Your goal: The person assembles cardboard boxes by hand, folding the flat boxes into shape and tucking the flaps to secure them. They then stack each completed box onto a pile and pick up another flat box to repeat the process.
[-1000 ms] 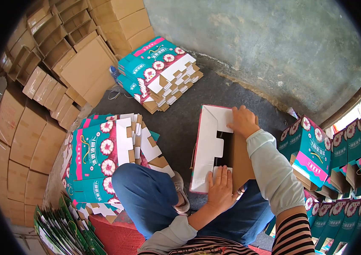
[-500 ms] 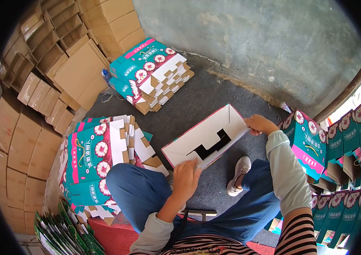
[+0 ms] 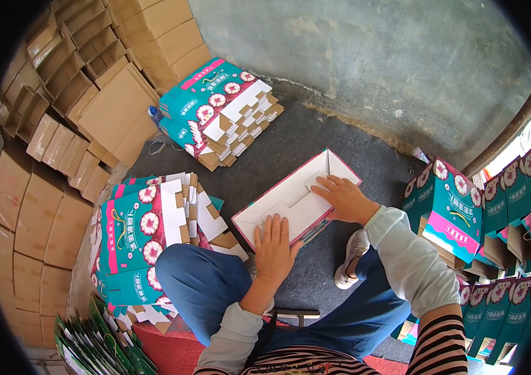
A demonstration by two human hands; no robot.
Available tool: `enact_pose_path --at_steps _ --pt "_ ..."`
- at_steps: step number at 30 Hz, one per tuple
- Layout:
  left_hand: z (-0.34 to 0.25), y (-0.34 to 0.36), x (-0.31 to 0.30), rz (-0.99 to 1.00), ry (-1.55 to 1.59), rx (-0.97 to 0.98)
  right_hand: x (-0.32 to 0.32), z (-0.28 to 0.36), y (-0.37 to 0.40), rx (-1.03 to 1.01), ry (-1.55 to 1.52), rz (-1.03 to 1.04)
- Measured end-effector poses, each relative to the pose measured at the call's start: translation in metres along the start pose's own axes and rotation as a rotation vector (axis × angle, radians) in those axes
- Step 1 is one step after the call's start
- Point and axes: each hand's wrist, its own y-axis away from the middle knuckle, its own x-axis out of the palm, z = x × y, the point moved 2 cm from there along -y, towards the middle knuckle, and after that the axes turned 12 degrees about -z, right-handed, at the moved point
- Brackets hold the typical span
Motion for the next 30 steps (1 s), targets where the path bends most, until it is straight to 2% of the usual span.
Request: enact_pose_path --at_steps 7,10,13,22,25,28,30 --pt "0.005 0.004 0.014 0.086 0.047 -0.009 0.021 -0.006 -0.004 0.003 -0.043 0.090" --pt "0.007 0.003 0.015 0.078 0.079 0.017 0.013 -0.002 -0.011 0.075 -0.058 0.279" --pt "0.008 0.003 0.016 0.084 0.103 0.019 0.021 -0.004 -0.008 -0.008 0.007 0.166" --pt "0.006 0.003 0.015 0.078 0.117 0.009 0.023 -0.005 -0.005 -0.009 -0.001 0.193" --pt "0.004 0.001 0.006 0.055 0.163 -0.037 0.017 -0.007 -0.002 0.001 -0.093 0.060" --pt "0.001 -0.001 -0.011 -0.167 0.179 0.019 0.002 -0.008 0.001 -0.018 -0.154 -0.034" --pt "0.012 -0.002 -0.022 -0.320 0.213 -0.061 -0.016 -0.014 -0.003 0.140 -0.248 -0.002"
